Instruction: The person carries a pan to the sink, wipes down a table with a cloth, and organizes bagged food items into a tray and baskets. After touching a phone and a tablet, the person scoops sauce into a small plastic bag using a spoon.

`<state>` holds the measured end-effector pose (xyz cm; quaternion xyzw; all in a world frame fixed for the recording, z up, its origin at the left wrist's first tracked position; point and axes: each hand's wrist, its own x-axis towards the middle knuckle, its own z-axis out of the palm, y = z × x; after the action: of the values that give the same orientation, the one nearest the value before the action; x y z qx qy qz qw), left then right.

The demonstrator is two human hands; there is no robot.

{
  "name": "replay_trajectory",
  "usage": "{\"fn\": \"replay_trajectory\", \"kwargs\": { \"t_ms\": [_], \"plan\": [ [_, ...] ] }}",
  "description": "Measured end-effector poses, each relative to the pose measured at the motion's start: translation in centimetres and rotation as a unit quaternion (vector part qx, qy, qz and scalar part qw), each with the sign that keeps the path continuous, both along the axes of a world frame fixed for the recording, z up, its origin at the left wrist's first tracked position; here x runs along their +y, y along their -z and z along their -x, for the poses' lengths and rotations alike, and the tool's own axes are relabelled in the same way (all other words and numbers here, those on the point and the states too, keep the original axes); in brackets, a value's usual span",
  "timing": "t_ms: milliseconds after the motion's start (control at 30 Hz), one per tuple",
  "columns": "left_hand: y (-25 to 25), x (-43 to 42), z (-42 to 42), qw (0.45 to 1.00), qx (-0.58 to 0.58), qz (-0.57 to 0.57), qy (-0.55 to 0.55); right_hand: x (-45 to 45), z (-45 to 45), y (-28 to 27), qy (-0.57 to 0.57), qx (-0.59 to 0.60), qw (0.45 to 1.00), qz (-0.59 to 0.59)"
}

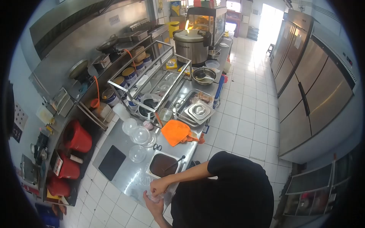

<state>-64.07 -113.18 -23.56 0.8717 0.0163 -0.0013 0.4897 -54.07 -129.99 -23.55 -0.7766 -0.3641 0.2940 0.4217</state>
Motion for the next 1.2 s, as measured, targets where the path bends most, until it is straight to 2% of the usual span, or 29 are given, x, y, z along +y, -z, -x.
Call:
{"fn": "replay_trajectory", "kwargs": {
  "t_ms": [67,167,267,333,367,400,433,467,500,533,567,600,633,733,867,967,1167,1200],
  "plan": [
    [-3.0,0.0,-0.4,0.999,0.011,-0.002,0.037,0.0,0.3,0.5,0.008,0.039,0.999,-0.03],
    [-2.3,1.5,-1.0,0.994,0.042,-0.003,0.097,-0.7,2.0,-5.3,0.044,0.168,0.984,0.035],
    [-2.8,1.9,-0.9,0.988,0.012,-0.052,0.145,-0.1,1.9,-2.0,0.018,0.13,0.991,-0.007],
    [-3.0,1.7,-0.9,0.989,0.03,-0.034,0.14,0.4,1.6,2.6,0.033,0.111,0.992,-0.05],
    [-2.2,2.1,-0.8,0.989,0.009,-0.035,0.146,0.3,1.7,1.9,0.054,0.037,0.996,-0.06],
    [-2.3,1.7,-1.3,0.989,0.009,-0.005,0.149,0.7,1.4,3.8,0.072,0.047,0.992,-0.094],
    [-2.8,1.9,-1.3,0.991,-0.005,-0.024,0.131,0.2,1.0,1.3,0.065,0.147,0.986,-0.051],
    [-3.1,2.2,-1.7,0.992,-0.02,-0.046,0.114,-0.1,0.3,-0.2,0.074,0.182,0.98,-0.026],
    [-3.7,2.4,-2.0,0.976,-0.155,-0.11,0.108,-0.4,-0.1,-2.4,0.104,0.197,0.974,-0.028],
    [-3.8,2.7,-2.2,0.981,-0.124,-0.119,0.086,-0.5,-0.9,-1.7,0.114,0.217,0.968,-0.054],
    [-3.8,3.2,-1.3,0.986,-0.097,-0.122,0.067,-0.6,-0.9,-3.4,0.124,0.191,0.973,-0.041],
    [-3.9,3.8,-0.7,0.994,-0.057,-0.077,0.05,-0.2,-0.8,-4.5,0.14,0.216,0.961,-0.103],
    [-4.2,4.1,-0.8,0.999,-0.026,-0.028,0.037,0.2,-0.8,-4.9,0.148,0.231,0.955,-0.115],
    [-5.7,4.9,-0.4,0.997,0.008,0.07,0.032,1.0,-0.3,-6.0,0.178,0.153,0.962,-0.138],
    [-6.5,4.9,-0.5,0.993,0.039,0.104,0.028,0.7,-0.7,-9.3,0.128,0.075,0.979,-0.14],
    [-7.5,4.6,-0.9,0.991,0.027,0.126,0.033,0.6,-1.8,-9.2,0.021,-0.008,0.996,-0.089],
    [-7.2,4.5,-1.4,0.98,0.022,0.174,0.092,1.5,-1.9,-12.4,-0.075,0.024,0.996,0.038],
    [-7.0,4.7,-1.4,0.976,0.022,0.188,0.104,1.3,-2.5,-11.6,-0.085,0.012,0.996,0.004]
  ]
}}
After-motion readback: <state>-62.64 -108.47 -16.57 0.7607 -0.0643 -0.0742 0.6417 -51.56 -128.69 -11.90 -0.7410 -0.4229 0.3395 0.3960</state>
